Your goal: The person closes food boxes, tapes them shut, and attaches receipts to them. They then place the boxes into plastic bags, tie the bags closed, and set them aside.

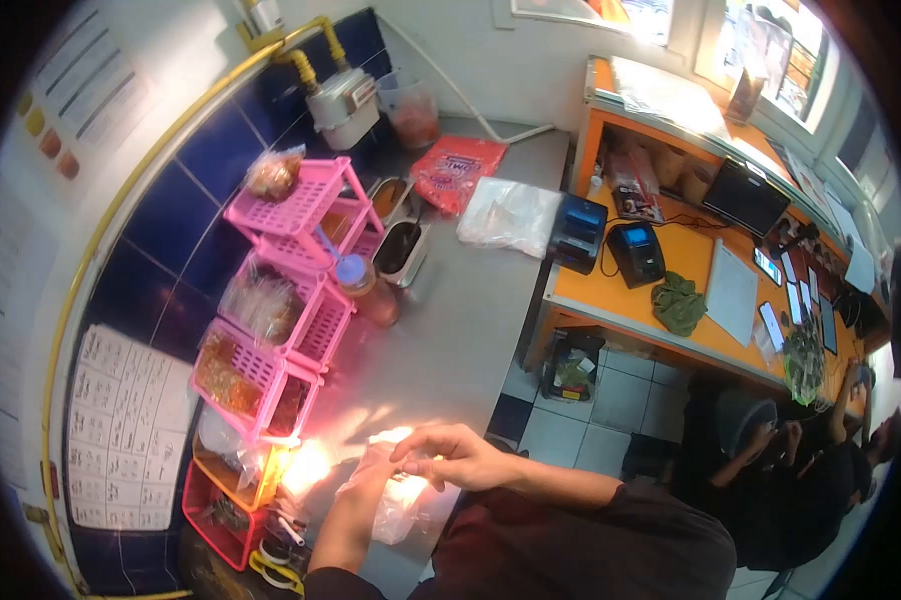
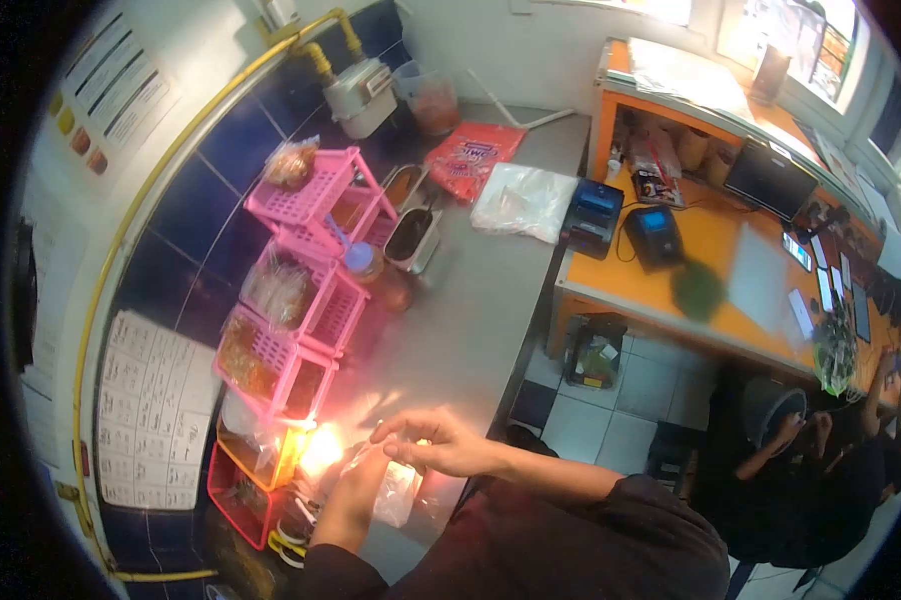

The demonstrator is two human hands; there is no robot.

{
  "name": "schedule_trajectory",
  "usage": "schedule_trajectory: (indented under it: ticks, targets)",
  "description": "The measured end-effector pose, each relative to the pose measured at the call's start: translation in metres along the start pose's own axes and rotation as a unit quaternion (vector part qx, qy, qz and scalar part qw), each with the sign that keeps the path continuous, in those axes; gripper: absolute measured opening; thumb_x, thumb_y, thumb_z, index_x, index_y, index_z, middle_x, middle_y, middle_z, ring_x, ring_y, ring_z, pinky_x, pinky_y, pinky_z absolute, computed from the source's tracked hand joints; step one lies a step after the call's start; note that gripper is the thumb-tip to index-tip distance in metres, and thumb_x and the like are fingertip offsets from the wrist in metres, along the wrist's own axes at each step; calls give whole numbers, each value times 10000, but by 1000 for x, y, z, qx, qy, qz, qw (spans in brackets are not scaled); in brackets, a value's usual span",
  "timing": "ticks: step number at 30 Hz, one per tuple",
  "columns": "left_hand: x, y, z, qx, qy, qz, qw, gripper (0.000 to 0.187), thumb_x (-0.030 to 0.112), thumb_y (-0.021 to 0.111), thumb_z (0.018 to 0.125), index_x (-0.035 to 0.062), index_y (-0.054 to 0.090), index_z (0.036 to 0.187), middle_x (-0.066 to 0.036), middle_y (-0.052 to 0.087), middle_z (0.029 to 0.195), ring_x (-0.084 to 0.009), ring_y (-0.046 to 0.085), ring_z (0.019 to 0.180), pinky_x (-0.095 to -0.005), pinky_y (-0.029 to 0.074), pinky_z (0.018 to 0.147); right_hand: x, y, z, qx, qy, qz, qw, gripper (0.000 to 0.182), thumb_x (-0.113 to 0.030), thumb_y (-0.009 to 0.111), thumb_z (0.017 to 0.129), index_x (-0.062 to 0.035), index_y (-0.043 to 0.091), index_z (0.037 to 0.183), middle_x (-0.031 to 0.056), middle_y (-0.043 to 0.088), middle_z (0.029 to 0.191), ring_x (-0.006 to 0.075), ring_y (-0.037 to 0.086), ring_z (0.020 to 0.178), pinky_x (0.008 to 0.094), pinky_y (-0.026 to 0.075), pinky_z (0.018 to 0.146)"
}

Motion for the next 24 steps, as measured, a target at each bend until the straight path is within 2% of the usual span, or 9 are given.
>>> schedule_trajectory:
  ticks: [5,7,9,11,14,16,18,20,24]
  targets:
    - [27,-27,-37,188,113,-15,976,439,332,721,773,55,688,1113,-179,701,1078,-336,643,1088,-419,479,994,3,-2,13,20,-74,-156,985,325,-5,573,967,-16,604,1291,54,657,1089,103,639,758,268,544,637]
    - [107,-107,-48,-135,85,108,981,505,486,604,888,47,701,1118,-196,712,1052,-347,647,1098,-428,475,993,15,-12,15,59,1,-143,988,460,47,576,876,-9,553,1332,68,687,1070,97,643,744,263,547,656]
    - [127,-132,-112,-222,-260,59,938,632,597,456,961,36,698,1123,-195,716,1073,-352,652,1097,-441,472,985,9,-14,26,91,-45,-71,992,457,48,549,896,-4,530,1349,107,695,1072,82,629,750,232,497,583]
    - [127,-156,-154,-365,-281,52,886,752,679,360,970,17,698,1080,-194,722,1050,-352,650,1098,-443,475,968,15,-24,33,114,-3,-18,993,352,-62,571,981,19,533,1322,213,706,1132,89,601,603,203,454,530]
    - [168,-229,-186,-316,-293,-3,902,593,558,500,964,2,669,1077,-182,732,968,-354,659,1057,-451,481,940,27,-13,45,91,-17,18,996,357,-77,568,986,19,532,1328,190,711,1099,92,597,617,224,459,563]
    - [180,-254,-206,-188,-242,-28,951,296,238,677,861,56,661,1094,-153,714,954,-326,650,1026,-448,465,959,35,2,53,67,-5,35,997,381,-70,584,971,15,531,1339,185,702,1129,109,634,688,240,491,608]
    - [177,-244,-217,-50,-156,11,986,309,137,694,803,75,650,1103,-124,695,966,-302,642,1030,-460,458,970,33,40,61,-95,-14,31,995,566,-77,690,892,-11,480,1414,164,667,1225,172,675,920,288,536,755]
    - [179,-230,-219,135,-47,75,987,443,-21,687,748,127,615,1159,-56,635,1021,-273,608,1051,-507,410,1046,40,73,64,-315,-31,-309,897,919,-86,812,760,-81,316,1534,165,641,1283,261,670,1074,354,535,869]
    - [162,-205,-229,419,-30,12,907,457,81,767,797,67,584,1216,-74,654,1097,-269,606,1136,-470,340,1146,76,124,60,-268,123,-425,855,607,-29,684,859,-63,446,1416,109,676,1192,279,643,1151,402,491,953]
Point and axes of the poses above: each hand's wrist, its own z-axis towards the middle knuckle, its own y-axis out of the palm, x = y × z, the point moved 2 cm from there along z, towards the middle knuckle
